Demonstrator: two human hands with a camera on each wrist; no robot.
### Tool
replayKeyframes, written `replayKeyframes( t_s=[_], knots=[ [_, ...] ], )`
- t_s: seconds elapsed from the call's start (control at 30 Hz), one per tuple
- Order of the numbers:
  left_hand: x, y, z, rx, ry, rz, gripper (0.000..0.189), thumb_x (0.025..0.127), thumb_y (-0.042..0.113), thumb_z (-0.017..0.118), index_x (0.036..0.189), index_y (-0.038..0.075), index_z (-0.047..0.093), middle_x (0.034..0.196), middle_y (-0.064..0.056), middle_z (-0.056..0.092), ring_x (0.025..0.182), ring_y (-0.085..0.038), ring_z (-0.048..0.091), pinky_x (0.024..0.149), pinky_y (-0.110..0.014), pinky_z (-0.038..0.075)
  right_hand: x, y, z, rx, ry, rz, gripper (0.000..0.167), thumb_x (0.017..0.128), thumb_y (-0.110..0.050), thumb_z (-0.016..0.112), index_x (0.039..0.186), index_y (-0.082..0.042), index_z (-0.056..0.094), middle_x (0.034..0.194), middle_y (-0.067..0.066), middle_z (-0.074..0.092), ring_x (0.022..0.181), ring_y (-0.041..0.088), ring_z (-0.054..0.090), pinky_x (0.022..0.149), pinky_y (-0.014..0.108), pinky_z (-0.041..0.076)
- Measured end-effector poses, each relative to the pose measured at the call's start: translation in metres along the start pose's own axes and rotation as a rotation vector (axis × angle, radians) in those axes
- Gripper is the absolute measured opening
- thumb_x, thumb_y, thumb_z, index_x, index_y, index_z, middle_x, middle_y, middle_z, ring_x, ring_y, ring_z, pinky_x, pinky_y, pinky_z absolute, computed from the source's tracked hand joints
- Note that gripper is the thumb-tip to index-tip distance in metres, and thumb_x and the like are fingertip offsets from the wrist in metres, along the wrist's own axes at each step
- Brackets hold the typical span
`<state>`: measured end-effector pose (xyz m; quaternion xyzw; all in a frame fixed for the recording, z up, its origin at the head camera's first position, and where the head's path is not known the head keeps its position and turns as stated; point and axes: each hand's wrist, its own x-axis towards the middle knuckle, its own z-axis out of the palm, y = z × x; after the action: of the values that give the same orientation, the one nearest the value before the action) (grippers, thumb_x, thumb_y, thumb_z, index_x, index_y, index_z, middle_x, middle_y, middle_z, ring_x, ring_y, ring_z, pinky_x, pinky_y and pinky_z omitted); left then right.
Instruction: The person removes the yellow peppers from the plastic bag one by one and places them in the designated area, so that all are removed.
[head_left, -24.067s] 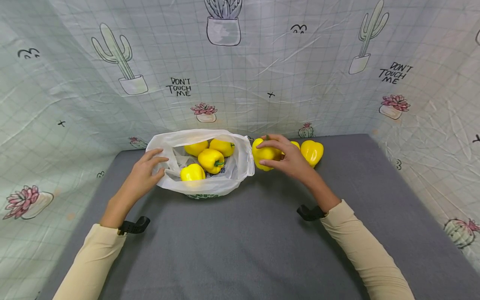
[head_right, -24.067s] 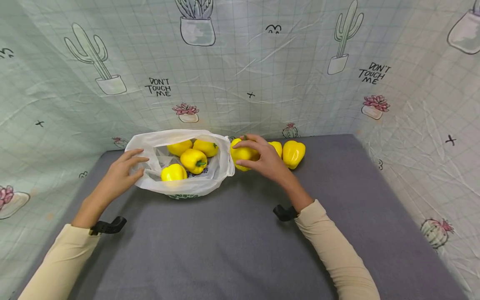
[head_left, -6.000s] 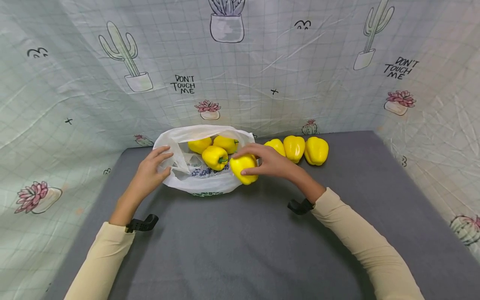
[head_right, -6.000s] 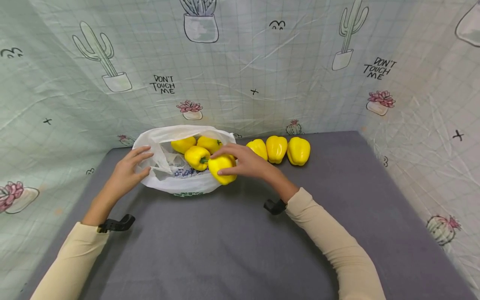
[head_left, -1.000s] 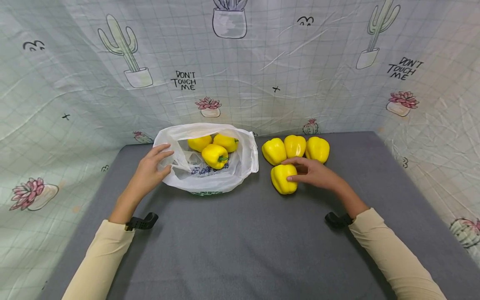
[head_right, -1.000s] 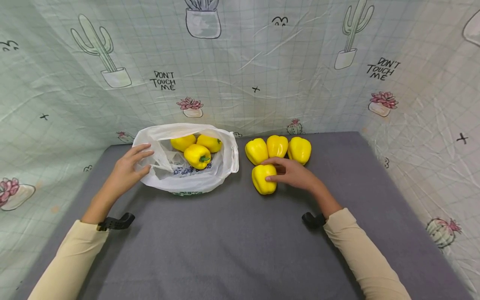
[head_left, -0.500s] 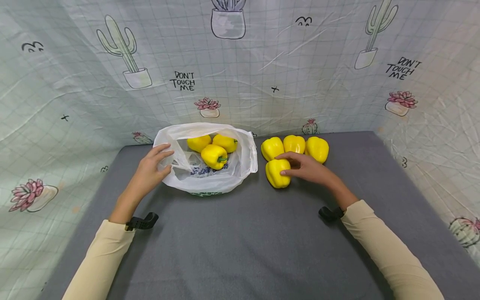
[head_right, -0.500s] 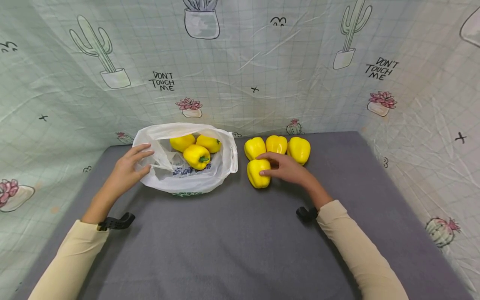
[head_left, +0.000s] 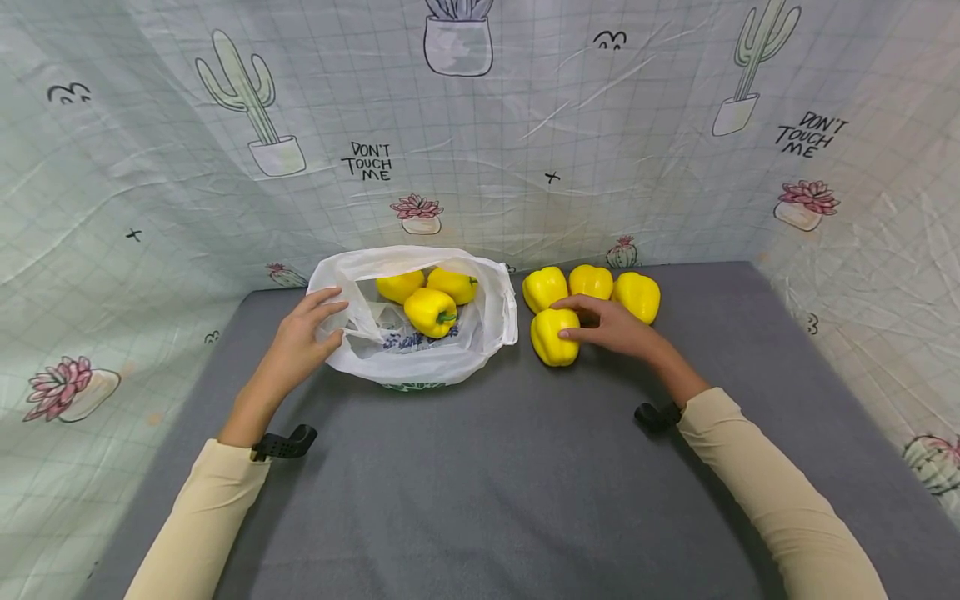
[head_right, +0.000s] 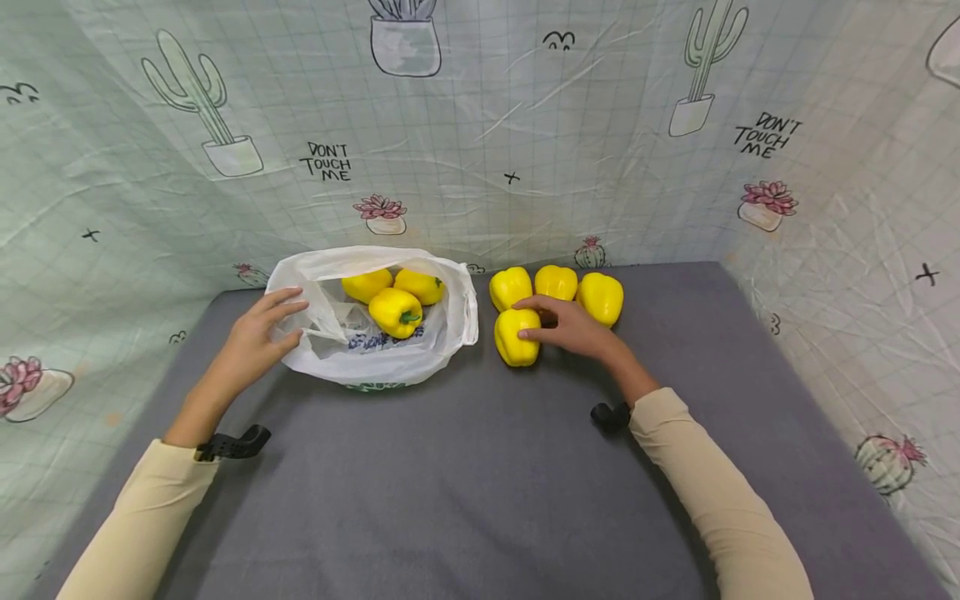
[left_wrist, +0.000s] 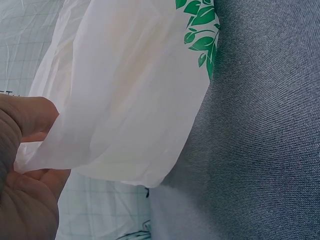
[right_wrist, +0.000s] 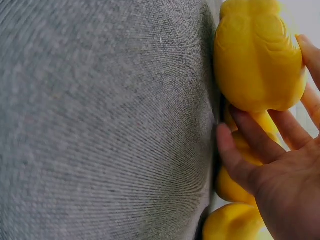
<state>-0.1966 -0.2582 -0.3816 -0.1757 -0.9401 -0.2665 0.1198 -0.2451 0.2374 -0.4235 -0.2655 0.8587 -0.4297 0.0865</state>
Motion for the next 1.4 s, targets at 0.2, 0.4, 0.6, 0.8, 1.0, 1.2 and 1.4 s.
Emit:
replayKeyframes(
  t_s=[0.2, 0.4, 0.6, 0.8, 1.0, 1.2, 1.4],
  knots=[
    [0.0, -0.001, 0.001, 0.0, -0.006, -0.002, 0.046, 0.09, -0.005, 0.066, 0.135, -0.008, 0.059, 0.153, -0.022, 0.043, 0.141, -0.047, 0.037, 0.105, -0.065, 0.038, -0.002, -0.002, -0.003, 0.001, -0.015, 0.021, 0.051, 0.097, -0.023, 0.071, 0.142, -0.007, 0.055, 0.142, 0.013, 0.057, 0.13, 0.031, 0.052, 0.109, 0.053, 0.04],
    [-0.001, -0.002, 0.002, -0.001, -0.005, 0.002, 0.047, 0.089, -0.006, 0.066, 0.136, -0.009, 0.059, 0.153, -0.022, 0.043, 0.142, -0.047, 0.037, 0.105, -0.064, 0.038, -0.004, -0.014, -0.005, 0.016, -0.051, 0.072, 0.055, 0.098, -0.023, 0.07, 0.145, -0.002, 0.05, 0.146, 0.018, 0.052, 0.132, 0.037, 0.051, 0.107, 0.056, 0.041],
    [0.0, -0.003, 0.003, -0.006, -0.01, 0.001, 0.047, 0.09, -0.006, 0.066, 0.136, -0.008, 0.059, 0.154, -0.021, 0.043, 0.142, -0.046, 0.037, 0.104, -0.064, 0.039, -0.004, -0.02, -0.007, 0.004, -0.068, 0.126, 0.058, 0.097, -0.024, 0.071, 0.146, -0.002, 0.049, 0.147, 0.019, 0.051, 0.136, 0.038, 0.049, 0.109, 0.056, 0.04],
    [0.0, -0.004, 0.004, 0.0, 0.008, 0.013, 0.046, 0.088, -0.007, 0.067, 0.134, -0.008, 0.06, 0.152, -0.021, 0.045, 0.141, -0.046, 0.038, 0.105, -0.064, 0.038, -0.004, -0.02, -0.009, -0.03, -0.066, 0.145, 0.059, 0.096, -0.026, 0.072, 0.146, -0.004, 0.05, 0.147, 0.018, 0.052, 0.135, 0.037, 0.049, 0.109, 0.055, 0.04],
    [0.0, -0.005, 0.004, -0.005, 0.023, 0.021, 0.045, 0.088, -0.007, 0.067, 0.133, -0.008, 0.061, 0.152, -0.02, 0.046, 0.141, -0.045, 0.039, 0.105, -0.062, 0.038, 0.001, -0.017, -0.01, -0.038, -0.075, 0.116, 0.058, 0.097, -0.026, 0.071, 0.146, -0.002, 0.05, 0.147, 0.021, 0.052, 0.136, 0.042, 0.049, 0.11, 0.056, 0.039],
    [0.0, -0.005, 0.005, 0.0, 0.008, 0.006, 0.045, 0.089, -0.005, 0.066, 0.133, -0.008, 0.061, 0.153, -0.02, 0.045, 0.141, -0.046, 0.038, 0.104, -0.063, 0.038, 0.002, -0.015, -0.012, -0.059, -0.072, 0.14, 0.059, 0.097, -0.028, 0.071, 0.146, -0.004, 0.051, 0.146, 0.02, 0.053, 0.134, 0.039, 0.051, 0.11, 0.054, 0.041],
    [0.001, -0.005, 0.005, -0.003, 0.016, 0.013, 0.044, 0.089, -0.005, 0.066, 0.133, -0.008, 0.061, 0.152, -0.02, 0.045, 0.141, -0.045, 0.039, 0.104, -0.062, 0.038, -0.002, -0.024, -0.015, -0.146, -0.065, 0.188, 0.064, 0.095, -0.036, 0.073, 0.145, -0.003, 0.052, 0.144, 0.02, 0.055, 0.132, 0.04, 0.051, 0.107, 0.055, 0.043]
  ],
)
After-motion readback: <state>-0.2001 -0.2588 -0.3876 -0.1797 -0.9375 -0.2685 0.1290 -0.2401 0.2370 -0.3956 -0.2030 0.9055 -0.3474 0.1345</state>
